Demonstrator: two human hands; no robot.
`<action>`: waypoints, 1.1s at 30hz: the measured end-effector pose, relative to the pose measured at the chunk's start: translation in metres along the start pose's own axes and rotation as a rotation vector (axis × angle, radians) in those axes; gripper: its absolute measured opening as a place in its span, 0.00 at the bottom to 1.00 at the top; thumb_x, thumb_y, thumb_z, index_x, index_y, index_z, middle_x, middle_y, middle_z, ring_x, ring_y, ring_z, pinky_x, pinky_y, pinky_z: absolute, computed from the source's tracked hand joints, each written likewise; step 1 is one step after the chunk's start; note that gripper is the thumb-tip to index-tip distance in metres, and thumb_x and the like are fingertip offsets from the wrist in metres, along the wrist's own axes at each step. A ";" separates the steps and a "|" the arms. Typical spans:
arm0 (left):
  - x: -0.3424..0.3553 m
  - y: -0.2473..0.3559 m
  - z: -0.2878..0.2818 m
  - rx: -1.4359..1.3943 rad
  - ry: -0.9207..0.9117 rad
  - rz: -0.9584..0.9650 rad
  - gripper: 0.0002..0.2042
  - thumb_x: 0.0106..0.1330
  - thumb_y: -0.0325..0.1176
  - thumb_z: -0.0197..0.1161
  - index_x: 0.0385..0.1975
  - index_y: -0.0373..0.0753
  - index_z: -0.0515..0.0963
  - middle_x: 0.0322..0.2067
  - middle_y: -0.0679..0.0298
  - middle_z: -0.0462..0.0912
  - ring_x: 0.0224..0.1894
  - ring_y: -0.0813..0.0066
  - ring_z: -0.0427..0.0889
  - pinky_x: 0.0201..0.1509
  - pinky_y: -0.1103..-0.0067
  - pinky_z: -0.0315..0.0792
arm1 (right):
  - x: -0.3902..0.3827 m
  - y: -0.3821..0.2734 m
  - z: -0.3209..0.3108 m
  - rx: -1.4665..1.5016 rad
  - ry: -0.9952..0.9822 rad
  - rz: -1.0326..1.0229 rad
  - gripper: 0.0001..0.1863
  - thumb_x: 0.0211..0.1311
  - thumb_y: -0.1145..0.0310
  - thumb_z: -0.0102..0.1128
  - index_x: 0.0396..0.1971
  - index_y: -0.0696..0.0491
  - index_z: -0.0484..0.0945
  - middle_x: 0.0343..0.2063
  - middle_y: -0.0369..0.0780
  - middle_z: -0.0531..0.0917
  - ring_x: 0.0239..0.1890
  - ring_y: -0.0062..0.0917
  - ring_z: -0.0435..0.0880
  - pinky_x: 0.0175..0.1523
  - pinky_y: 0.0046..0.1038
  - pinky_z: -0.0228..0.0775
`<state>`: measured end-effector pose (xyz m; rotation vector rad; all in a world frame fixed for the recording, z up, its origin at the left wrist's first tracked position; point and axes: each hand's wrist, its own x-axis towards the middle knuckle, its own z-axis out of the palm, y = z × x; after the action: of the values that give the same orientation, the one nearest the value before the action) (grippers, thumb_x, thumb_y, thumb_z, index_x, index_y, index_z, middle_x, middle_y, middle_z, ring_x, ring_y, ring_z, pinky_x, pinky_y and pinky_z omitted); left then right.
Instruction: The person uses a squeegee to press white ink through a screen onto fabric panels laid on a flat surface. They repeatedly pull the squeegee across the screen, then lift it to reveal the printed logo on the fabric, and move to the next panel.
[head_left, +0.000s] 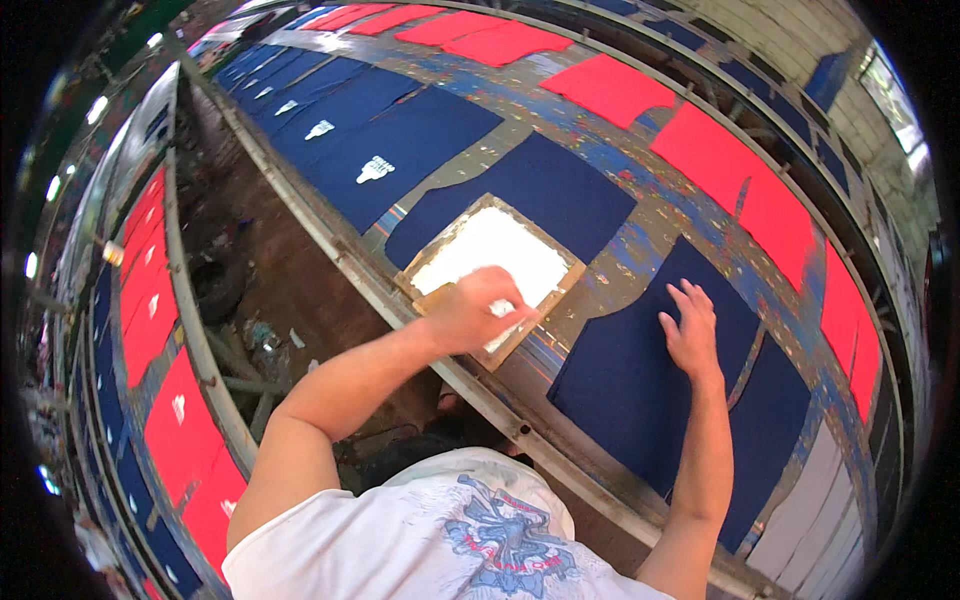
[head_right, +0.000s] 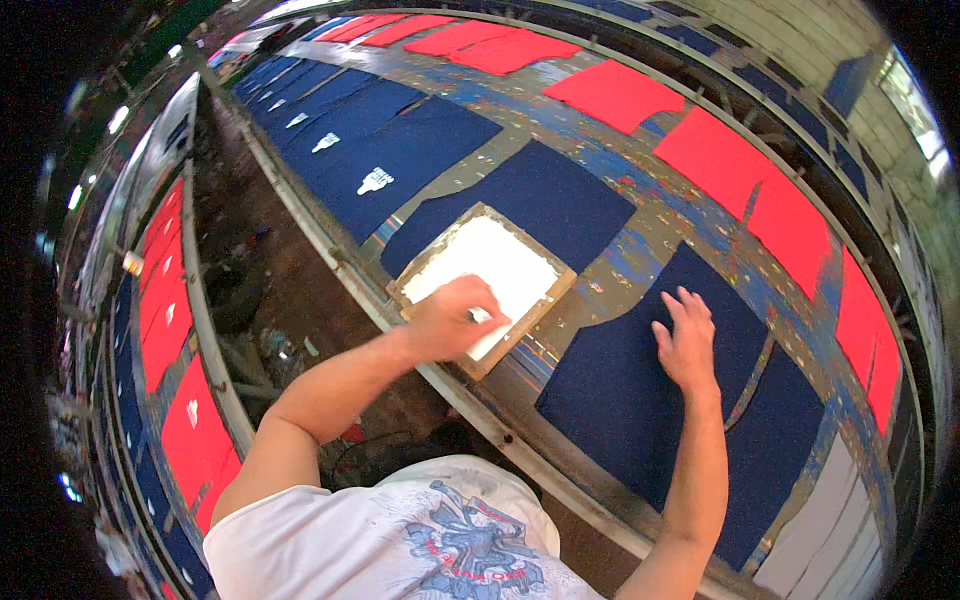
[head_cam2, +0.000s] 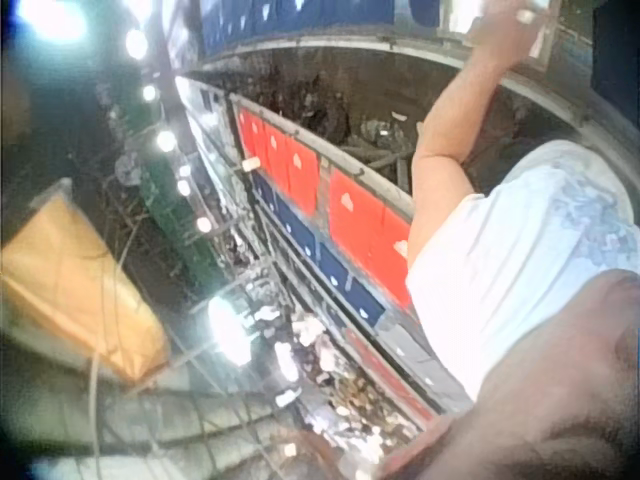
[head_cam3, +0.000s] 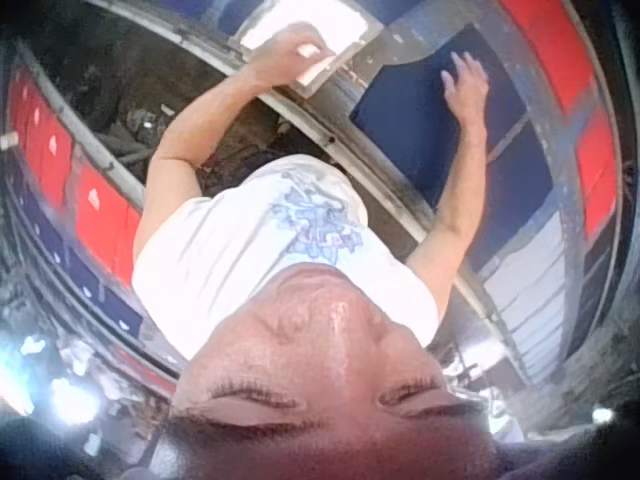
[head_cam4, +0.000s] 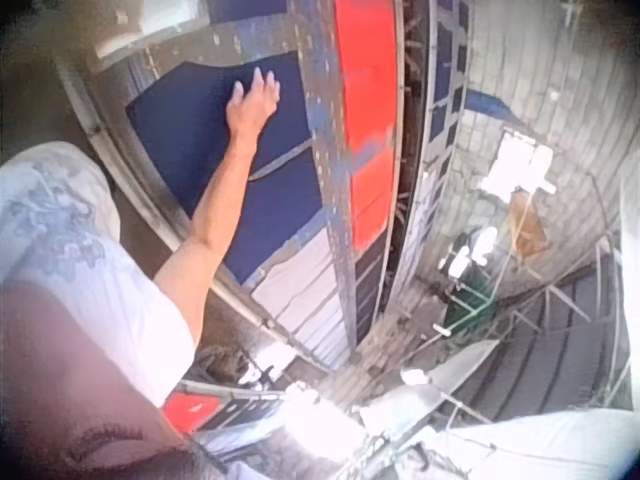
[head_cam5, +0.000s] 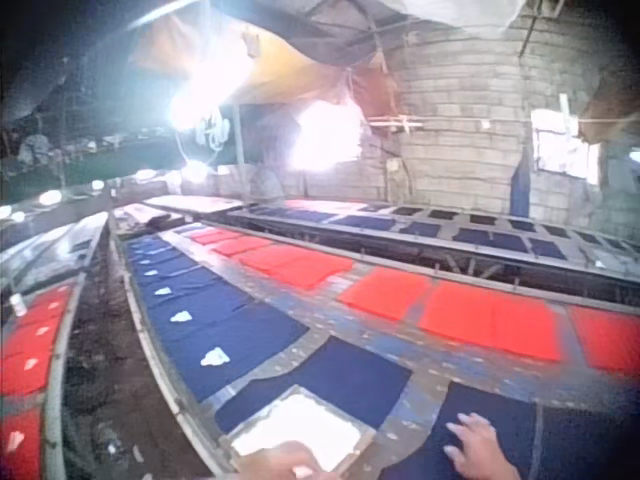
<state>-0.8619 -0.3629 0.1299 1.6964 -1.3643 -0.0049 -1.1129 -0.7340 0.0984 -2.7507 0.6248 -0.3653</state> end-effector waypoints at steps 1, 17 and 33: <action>0.001 -0.016 -0.022 -0.003 0.065 -0.007 0.08 0.70 0.30 0.83 0.32 0.40 0.87 0.35 0.57 0.90 0.40 0.55 0.90 0.46 0.63 0.81 | 0.005 -0.017 0.000 0.021 0.009 -0.021 0.31 0.73 0.65 0.77 0.74 0.52 0.84 0.78 0.52 0.80 0.83 0.53 0.73 0.86 0.52 0.64; -0.024 -0.176 -0.078 0.044 -0.041 -0.276 0.24 0.66 0.24 0.74 0.63 0.37 0.87 0.59 0.52 0.91 0.64 0.45 0.88 0.72 0.57 0.81 | 0.190 -0.203 0.114 0.409 -0.244 0.186 0.34 0.90 0.41 0.53 0.66 0.58 0.89 0.64 0.56 0.91 0.69 0.55 0.87 0.75 0.48 0.77; -0.034 -0.175 -0.083 -0.327 0.148 -0.277 0.16 0.60 0.18 0.77 0.48 0.38 0.90 0.61 0.51 0.93 0.59 0.58 0.91 0.54 0.68 0.87 | 0.236 -0.195 0.086 0.479 -0.599 0.472 0.50 0.88 0.25 0.45 0.68 0.63 0.87 0.64 0.55 0.91 0.69 0.45 0.88 0.77 0.44 0.75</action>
<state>-0.6981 -0.2921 0.0474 1.5599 -0.9526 -0.2430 -0.8067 -0.6532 0.1270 -2.0158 0.8462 0.3613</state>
